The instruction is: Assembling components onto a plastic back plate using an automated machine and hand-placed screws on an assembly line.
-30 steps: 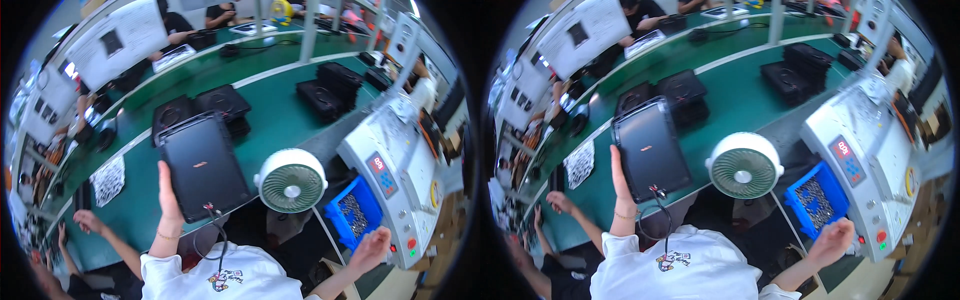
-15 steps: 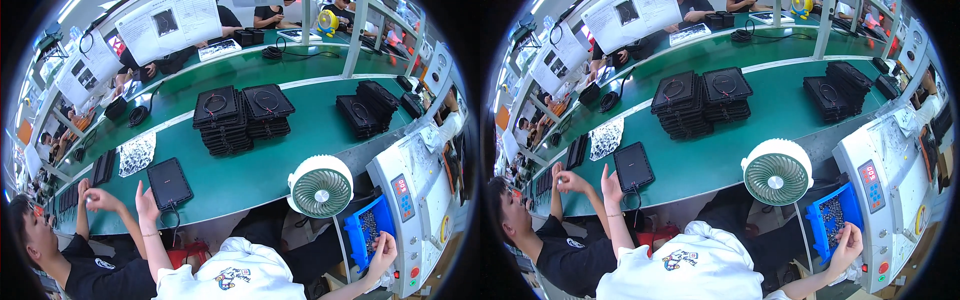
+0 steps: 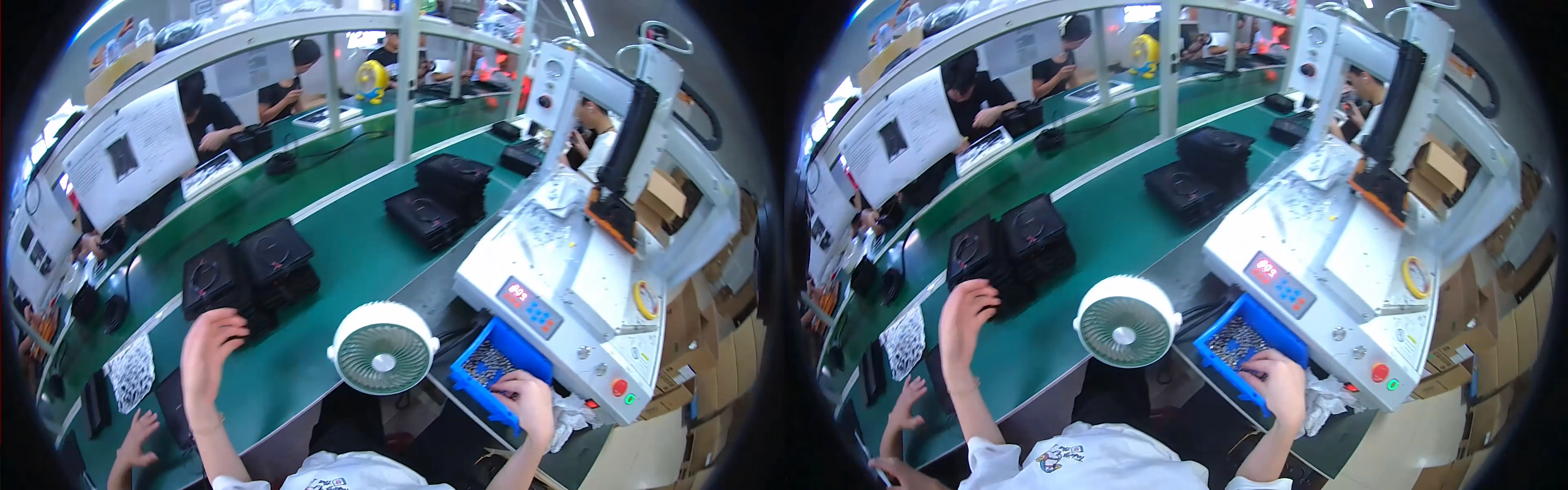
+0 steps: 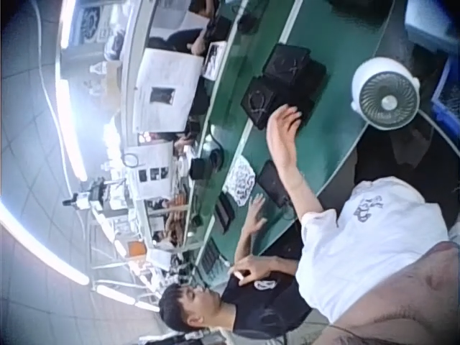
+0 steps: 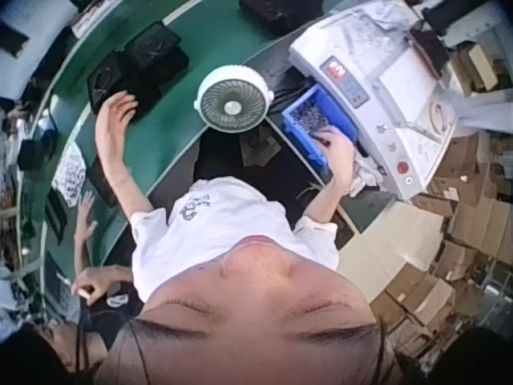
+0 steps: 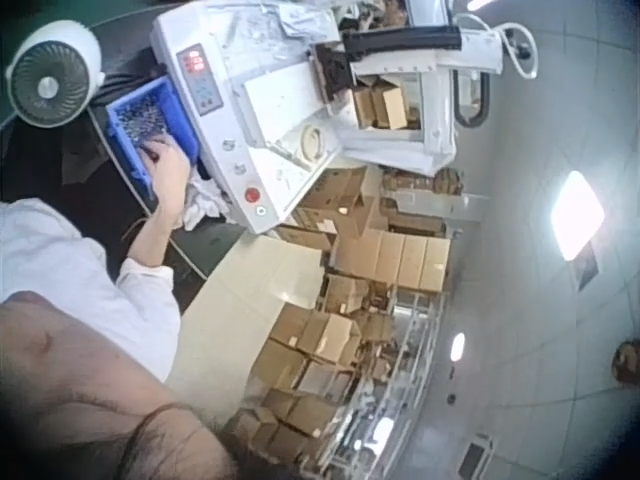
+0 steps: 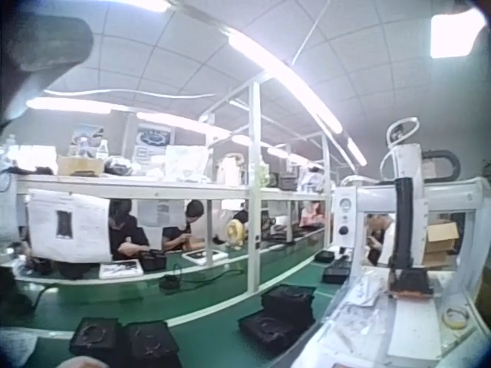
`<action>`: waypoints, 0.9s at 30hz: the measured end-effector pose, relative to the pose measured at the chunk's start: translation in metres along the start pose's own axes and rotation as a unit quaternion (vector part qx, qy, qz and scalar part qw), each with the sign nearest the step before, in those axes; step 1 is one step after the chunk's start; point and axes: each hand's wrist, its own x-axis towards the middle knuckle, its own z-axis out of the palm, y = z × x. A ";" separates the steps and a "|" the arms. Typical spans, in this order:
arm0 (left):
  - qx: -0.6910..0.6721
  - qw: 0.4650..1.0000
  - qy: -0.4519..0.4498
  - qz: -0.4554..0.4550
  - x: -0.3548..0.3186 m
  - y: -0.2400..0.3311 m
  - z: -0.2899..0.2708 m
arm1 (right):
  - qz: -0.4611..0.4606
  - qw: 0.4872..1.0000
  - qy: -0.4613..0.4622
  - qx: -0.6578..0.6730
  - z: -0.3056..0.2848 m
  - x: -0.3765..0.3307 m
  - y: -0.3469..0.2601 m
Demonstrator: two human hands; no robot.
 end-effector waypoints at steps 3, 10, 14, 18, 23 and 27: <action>0.028 0.978 -0.190 -0.080 0.078 -0.028 0.091 | 0.016 1.000 -0.003 0.024 -0.003 -0.006 0.010; 0.155 0.941 -0.255 -0.160 0.235 -0.162 0.231 | 0.034 0.999 -0.008 -0.008 -0.003 0.000 -0.002; 0.209 0.950 -0.156 -0.171 0.273 -0.194 0.268 | 0.043 0.999 0.008 -0.002 -0.001 0.001 -0.003; 0.216 0.955 -0.127 -0.161 0.281 -0.217 0.266 | 0.035 0.998 0.045 0.022 0.007 0.001 0.002; -0.063 0.983 -0.052 -0.162 0.263 -0.208 0.246 | 0.046 0.989 0.121 0.070 0.012 -0.002 0.003; -0.253 0.954 -0.074 -0.142 0.244 -0.182 0.220 | 0.082 0.972 0.154 0.155 0.015 -0.005 0.011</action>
